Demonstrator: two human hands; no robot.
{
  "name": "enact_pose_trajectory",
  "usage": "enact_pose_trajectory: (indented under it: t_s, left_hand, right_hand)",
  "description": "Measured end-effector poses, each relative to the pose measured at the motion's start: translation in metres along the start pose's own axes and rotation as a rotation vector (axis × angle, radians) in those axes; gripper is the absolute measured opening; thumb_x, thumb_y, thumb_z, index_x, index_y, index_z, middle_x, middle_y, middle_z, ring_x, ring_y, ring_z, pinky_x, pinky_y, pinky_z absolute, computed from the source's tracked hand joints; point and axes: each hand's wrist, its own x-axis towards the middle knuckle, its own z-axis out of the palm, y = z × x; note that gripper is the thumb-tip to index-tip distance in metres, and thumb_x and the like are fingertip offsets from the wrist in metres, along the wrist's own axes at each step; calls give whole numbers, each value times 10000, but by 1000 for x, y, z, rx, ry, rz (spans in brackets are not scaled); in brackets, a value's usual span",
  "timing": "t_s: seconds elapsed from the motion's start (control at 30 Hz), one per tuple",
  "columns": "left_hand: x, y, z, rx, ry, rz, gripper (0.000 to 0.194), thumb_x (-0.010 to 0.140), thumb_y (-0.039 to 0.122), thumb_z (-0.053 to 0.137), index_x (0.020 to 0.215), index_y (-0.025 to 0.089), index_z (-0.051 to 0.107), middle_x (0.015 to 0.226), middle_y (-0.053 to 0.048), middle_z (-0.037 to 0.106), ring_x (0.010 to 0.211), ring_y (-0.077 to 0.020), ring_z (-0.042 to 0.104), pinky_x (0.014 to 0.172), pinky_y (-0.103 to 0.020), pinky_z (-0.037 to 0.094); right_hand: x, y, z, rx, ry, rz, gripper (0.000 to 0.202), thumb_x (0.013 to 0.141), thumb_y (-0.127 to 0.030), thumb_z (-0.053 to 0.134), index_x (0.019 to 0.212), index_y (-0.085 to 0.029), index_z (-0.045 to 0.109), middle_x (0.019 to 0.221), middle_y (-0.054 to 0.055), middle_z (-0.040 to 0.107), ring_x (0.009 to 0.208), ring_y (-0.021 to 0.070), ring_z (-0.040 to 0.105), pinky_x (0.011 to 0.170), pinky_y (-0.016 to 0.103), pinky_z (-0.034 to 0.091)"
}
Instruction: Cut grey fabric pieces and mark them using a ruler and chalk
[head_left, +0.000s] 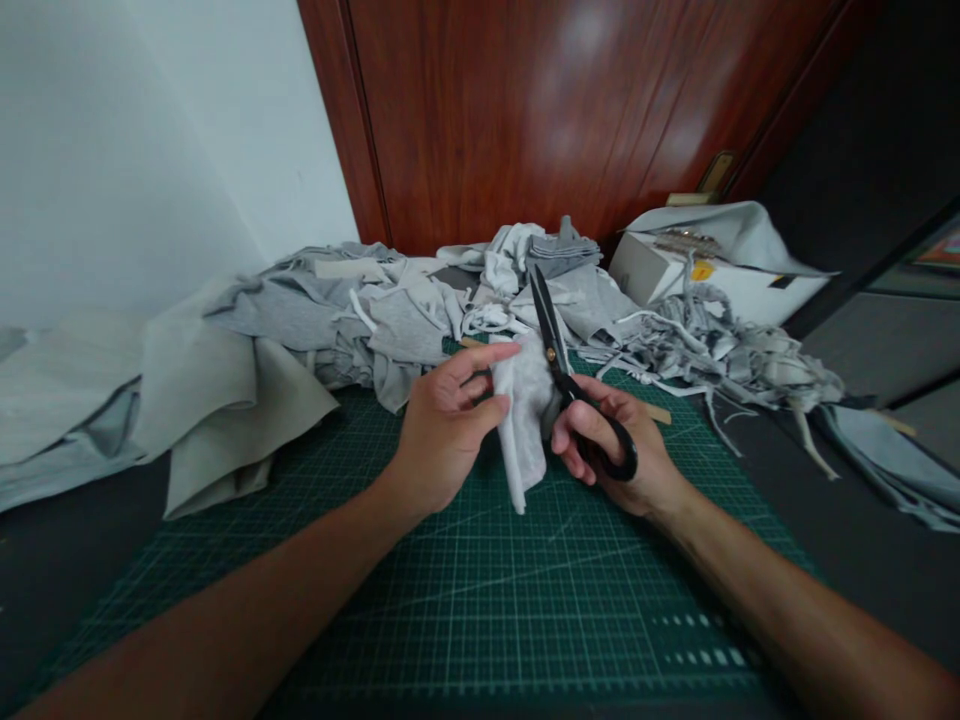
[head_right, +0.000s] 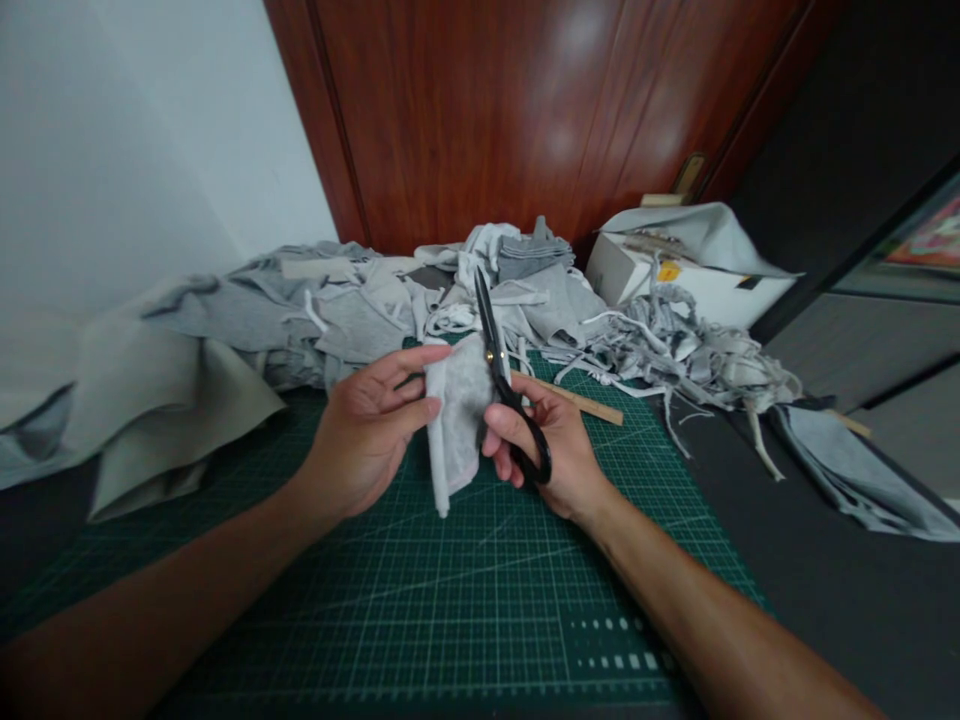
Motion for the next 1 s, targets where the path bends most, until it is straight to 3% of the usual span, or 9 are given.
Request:
enact_pose_trajectory:
  t_s: [0.13, 0.23, 0.33, 0.47, 0.57, 0.67, 0.8, 0.9, 1.0]
  left_hand:
    - [4, 4, -2, -188, 114, -87, 588, 598, 17, 659, 1157, 197, 665, 1101, -55, 771, 1053, -264, 725, 905, -405, 569]
    - [3, 7, -4, -252, 4, -283, 371, 604, 72, 660, 960, 163, 707, 1024, -79, 774, 1054, -294, 718, 935, -436, 565]
    - [-2, 7, -3, -199, -86, -395, 263, 645, 93, 747, 904, 142, 740, 937, -67, 771, 980, -266, 725, 938, -404, 553]
    - [-5, 4, 3, -177, -73, -353, 291, 706, 126, 813, 994, 134, 775, 975, -74, 792, 945, -245, 737, 908, -377, 556]
    - [-4, 3, 5, -202, -16, -305, 318, 738, 150, 835, 1050, 147, 776, 1014, -72, 799, 950, -254, 748, 878, -386, 581]
    - [-3, 3, 6, -243, -42, -290, 286, 772, 161, 833, 1050, 137, 772, 992, -80, 802, 917, -266, 764, 857, -412, 613]
    - [-3, 3, 5, -265, -90, -271, 308, 808, 171, 820, 1106, 126, 756, 1010, -99, 807, 959, -305, 777, 847, -439, 639]
    - [-1, 2, 3, -259, -29, -257, 372, 799, 143, 817, 1161, 133, 733, 1082, -105, 803, 1063, -324, 764, 894, -455, 636]
    - [1, 1, 0, -267, 57, -263, 343, 773, 102, 818, 1106, 125, 742, 1089, -107, 806, 1112, -315, 750, 953, -443, 613]
  right_hand:
    - [-3, -3, 1, -27, 13, -46, 734, 827, -487, 893, 1401, -158, 576, 668, 12, 771, 387, 123, 590, 311, 180, 429]
    - [-2, -3, 3, -59, 73, -56, 644, 813, -465, 905, 1308, -148, 642, 691, 15, 773, 434, 124, 619, 330, 179, 434]
    - [1, 0, 4, -71, 150, -46, 566, 775, -455, 932, 1181, -155, 675, 721, 25, 782, 507, 140, 672, 353, 177, 442]
    - [3, 2, 5, -111, 236, -9, 644, 681, -485, 978, 1144, -176, 653, 742, 37, 788, 569, 186, 713, 351, 192, 409]
    - [2, 1, 9, -152, 290, 41, 739, 602, -468, 1017, 1168, -180, 640, 756, 25, 785, 452, 126, 589, 348, 210, 365]
    - [1, 0, 15, -165, 301, 76, 779, 498, -364, 1061, 1140, -163, 669, 744, -11, 752, 414, 59, 455, 354, 205, 315]
    - [3, 0, 17, -122, 294, 109, 721, 454, -280, 1061, 1057, -156, 684, 699, -36, 697, 523, 97, 562, 383, 190, 331]
    - [3, -1, 14, -88, 328, 89, 721, 448, -236, 1047, 1059, -171, 669, 720, -39, 698, 575, 121, 615, 398, 184, 348]
    - [2, -3, 10, -76, 359, 76, 663, 481, -225, 1019, 1045, -176, 675, 748, -40, 702, 524, 89, 552, 392, 180, 344]
